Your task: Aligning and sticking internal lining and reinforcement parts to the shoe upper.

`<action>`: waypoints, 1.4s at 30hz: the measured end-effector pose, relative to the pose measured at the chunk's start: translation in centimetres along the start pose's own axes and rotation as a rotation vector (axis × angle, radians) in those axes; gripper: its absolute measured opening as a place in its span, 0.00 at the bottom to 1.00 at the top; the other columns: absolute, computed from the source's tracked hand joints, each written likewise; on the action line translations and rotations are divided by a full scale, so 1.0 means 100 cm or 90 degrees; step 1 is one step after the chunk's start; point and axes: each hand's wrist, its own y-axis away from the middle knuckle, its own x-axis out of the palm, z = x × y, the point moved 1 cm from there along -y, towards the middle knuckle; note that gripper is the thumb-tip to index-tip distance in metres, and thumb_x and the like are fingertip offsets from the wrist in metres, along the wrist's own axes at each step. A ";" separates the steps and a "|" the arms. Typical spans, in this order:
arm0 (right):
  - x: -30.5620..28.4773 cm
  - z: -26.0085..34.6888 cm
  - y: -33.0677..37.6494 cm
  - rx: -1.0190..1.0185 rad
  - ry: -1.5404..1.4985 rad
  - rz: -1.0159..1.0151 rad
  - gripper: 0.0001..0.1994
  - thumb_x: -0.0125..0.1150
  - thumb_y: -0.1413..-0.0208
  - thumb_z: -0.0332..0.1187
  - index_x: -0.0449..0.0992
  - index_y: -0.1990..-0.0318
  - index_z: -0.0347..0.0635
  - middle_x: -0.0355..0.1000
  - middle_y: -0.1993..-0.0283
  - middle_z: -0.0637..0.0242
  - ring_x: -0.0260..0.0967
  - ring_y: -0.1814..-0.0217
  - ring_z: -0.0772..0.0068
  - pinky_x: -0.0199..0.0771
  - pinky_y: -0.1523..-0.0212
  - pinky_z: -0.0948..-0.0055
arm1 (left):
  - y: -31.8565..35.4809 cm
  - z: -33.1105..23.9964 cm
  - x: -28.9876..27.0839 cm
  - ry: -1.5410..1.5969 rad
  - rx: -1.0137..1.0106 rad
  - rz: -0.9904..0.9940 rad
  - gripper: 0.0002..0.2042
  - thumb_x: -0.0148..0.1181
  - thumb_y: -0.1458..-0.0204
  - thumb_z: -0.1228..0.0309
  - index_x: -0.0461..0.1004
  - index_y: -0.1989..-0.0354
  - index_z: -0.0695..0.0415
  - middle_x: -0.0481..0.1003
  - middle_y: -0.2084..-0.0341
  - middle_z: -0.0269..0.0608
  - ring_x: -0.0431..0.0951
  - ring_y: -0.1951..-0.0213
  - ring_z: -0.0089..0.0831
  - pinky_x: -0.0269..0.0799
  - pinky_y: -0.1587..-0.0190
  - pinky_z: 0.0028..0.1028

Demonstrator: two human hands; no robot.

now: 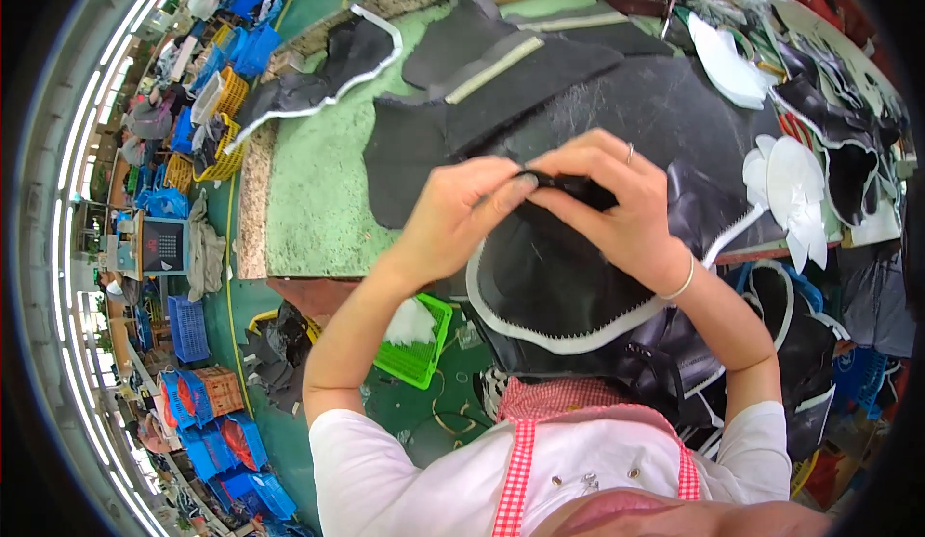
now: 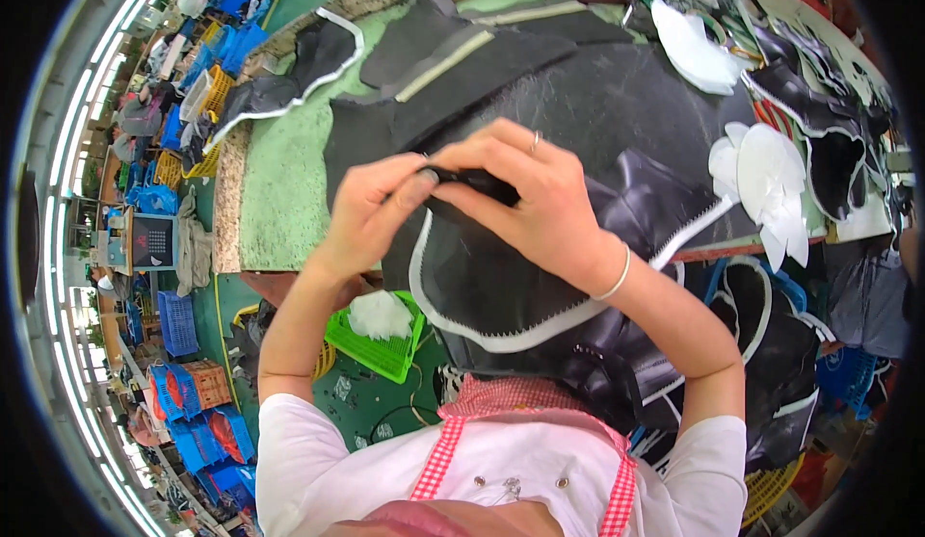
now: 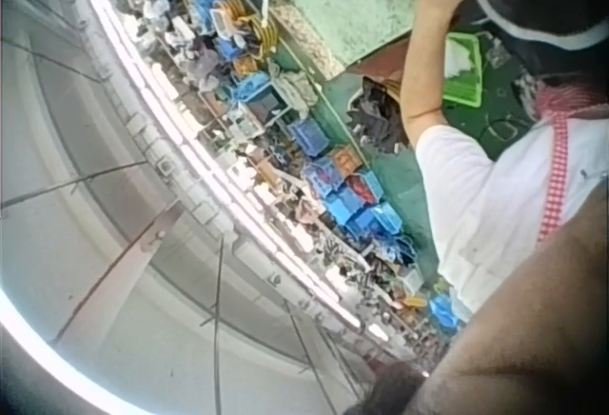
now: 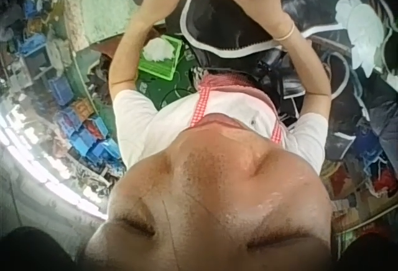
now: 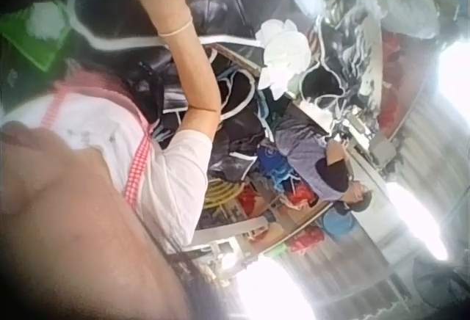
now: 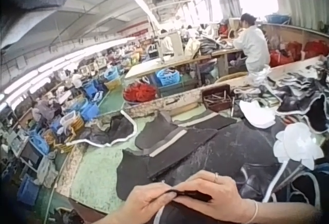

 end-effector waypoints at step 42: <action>-0.068 0.046 -0.032 0.177 -0.115 0.008 0.08 0.70 0.52 0.27 0.77 0.66 0.36 0.73 0.72 0.70 0.65 0.73 0.84 0.66 0.71 0.82 | -0.007 -0.064 0.012 0.364 0.018 -0.076 0.13 0.53 0.38 0.76 0.74 0.47 0.68 0.78 0.60 0.37 0.74 0.58 0.17 0.71 0.54 0.19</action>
